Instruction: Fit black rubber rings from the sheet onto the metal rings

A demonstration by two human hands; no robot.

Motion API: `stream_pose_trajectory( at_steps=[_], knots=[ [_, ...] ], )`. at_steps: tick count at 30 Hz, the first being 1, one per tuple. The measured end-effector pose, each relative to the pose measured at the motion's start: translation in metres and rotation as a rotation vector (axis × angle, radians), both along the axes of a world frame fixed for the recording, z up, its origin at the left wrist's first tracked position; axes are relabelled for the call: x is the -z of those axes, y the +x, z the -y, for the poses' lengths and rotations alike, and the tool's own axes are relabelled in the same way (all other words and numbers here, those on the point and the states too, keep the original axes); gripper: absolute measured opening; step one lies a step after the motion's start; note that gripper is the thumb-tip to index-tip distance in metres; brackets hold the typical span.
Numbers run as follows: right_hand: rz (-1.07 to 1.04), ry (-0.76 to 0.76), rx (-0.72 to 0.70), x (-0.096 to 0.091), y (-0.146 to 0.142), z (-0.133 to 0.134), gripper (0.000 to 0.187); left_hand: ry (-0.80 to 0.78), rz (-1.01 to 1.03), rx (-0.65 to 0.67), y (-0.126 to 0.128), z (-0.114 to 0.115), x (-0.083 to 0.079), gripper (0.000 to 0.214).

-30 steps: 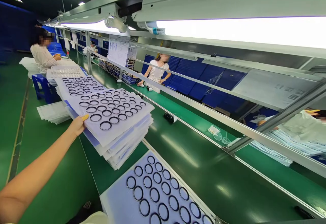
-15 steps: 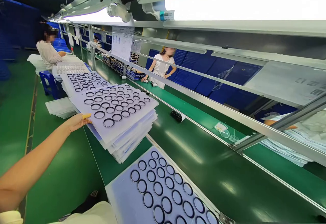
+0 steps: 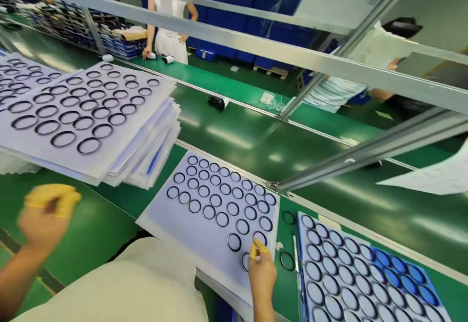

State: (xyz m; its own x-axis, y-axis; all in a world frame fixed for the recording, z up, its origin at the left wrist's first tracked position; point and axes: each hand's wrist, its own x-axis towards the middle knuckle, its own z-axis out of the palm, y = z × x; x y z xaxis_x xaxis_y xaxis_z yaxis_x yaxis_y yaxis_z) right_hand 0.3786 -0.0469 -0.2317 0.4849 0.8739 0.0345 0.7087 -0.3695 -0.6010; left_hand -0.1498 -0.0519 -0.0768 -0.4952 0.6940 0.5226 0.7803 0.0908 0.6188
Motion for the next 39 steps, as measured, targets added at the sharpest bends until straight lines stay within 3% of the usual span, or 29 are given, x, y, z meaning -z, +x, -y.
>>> stream_pose_trajectory(
  at_steps=[2,3,5,7,11,16,20,24,29,34,39],
  knots=[
    [0.083,-0.066,-0.018,0.013,-0.003,0.02,0.05,-0.226,-0.148,0.531,0.05,-0.006,0.045,0.016],
    [0.123,-0.096,-0.013,0.019,-0.004,0.029,0.05,-0.364,-0.201,0.69,0.072,-0.013,0.068,0.019],
    [0.194,-0.151,0.002,0.027,-0.005,0.042,0.048,-0.463,-0.261,0.749,0.105,-0.032,0.109,0.021],
    [0.245,-0.199,0.001,0.033,-0.004,0.052,0.044,-0.494,-0.282,0.734,0.121,-0.053,0.14,0.021],
    [0.296,-0.241,-0.05,0.045,-0.003,0.063,0.036,-0.545,-0.328,0.714,0.12,-0.082,0.173,0.024],
    [0.332,-0.207,-0.121,0.056,-0.002,0.066,0.035,-0.575,-0.37,0.713,0.113,-0.095,0.183,0.016],
    [0.357,-0.138,-0.165,0.057,0.002,0.069,0.037,-0.54,-0.391,0.738,0.111,-0.098,0.178,0.019],
    [0.4,-0.064,-0.149,0.054,0.003,0.069,0.046,-0.481,-0.39,0.856,0.121,-0.098,0.17,0.024],
    [0.424,-0.024,-0.283,0.053,-0.013,0.048,0.041,-0.474,-0.358,1.018,0.149,-0.102,0.176,0.02],
    [0.425,-0.042,-0.392,0.05,-0.031,0.03,0.033,-0.519,-0.339,1.01,0.158,-0.111,0.181,0.01],
    [0.384,-0.032,-0.42,0.045,-0.036,0.024,0.031,-0.545,-0.28,1.017,0.157,-0.114,0.17,0.015]
  ],
)
